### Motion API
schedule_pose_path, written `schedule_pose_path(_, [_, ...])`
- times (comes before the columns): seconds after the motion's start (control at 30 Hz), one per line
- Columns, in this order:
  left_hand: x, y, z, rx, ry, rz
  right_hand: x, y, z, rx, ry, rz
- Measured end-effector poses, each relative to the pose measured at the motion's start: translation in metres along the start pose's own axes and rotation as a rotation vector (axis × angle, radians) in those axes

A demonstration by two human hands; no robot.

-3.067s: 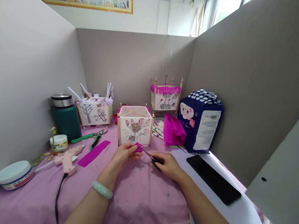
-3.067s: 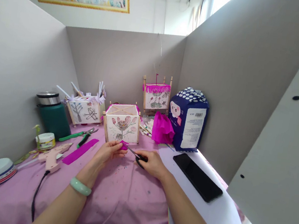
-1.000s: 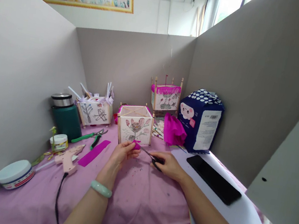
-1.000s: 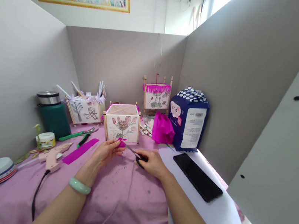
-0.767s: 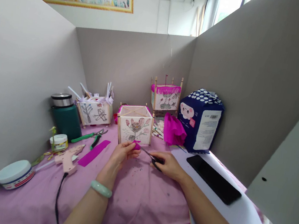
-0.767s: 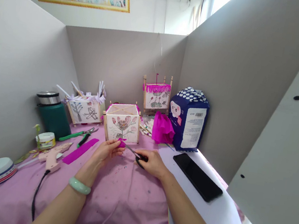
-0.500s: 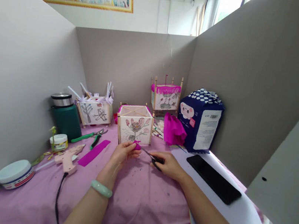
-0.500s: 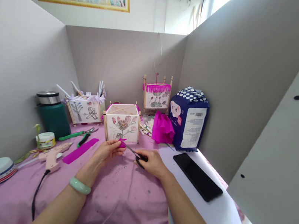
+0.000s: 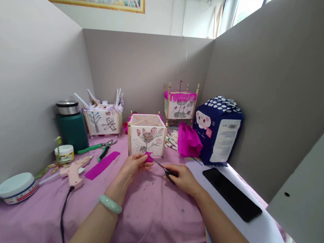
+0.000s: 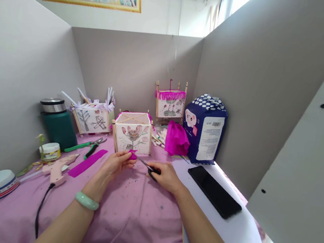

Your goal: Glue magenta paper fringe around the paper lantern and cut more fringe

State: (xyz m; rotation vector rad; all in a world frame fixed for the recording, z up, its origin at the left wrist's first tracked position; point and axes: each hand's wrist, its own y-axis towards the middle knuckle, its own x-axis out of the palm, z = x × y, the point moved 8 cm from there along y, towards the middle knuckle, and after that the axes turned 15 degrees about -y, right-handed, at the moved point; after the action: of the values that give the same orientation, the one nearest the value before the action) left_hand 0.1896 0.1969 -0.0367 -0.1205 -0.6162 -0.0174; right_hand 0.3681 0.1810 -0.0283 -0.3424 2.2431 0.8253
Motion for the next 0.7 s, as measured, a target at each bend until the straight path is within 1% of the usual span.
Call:
schedule_pose_path(0.13, [-0.0002, 0.0006, -0.0002, 0.000, -0.016, -0.016, -0.0006, -0.0001, 0.0022, 0.008, -0.002, 0.012])
schedule_pose_path(0.27, [-0.0007, 0.0000, 0.0009, 0.002, -0.028, -0.004, -0.0005, -0.0002, 0.0013, 0.006, 0.001, 0.008])
schedule_pose_path(0.47, [0.0032, -0.0028, 0.0021, 0.009, -0.006, -0.001, -0.0010, -0.0004, -0.0021, 0.001, -0.003, -0.002])
schedule_pose_path(0.7, [0.0049, -0.0018, -0.0018, -0.003, 0.011, -0.016, -0.0006, -0.0004, -0.0031, -0.007, 0.001, -0.006])
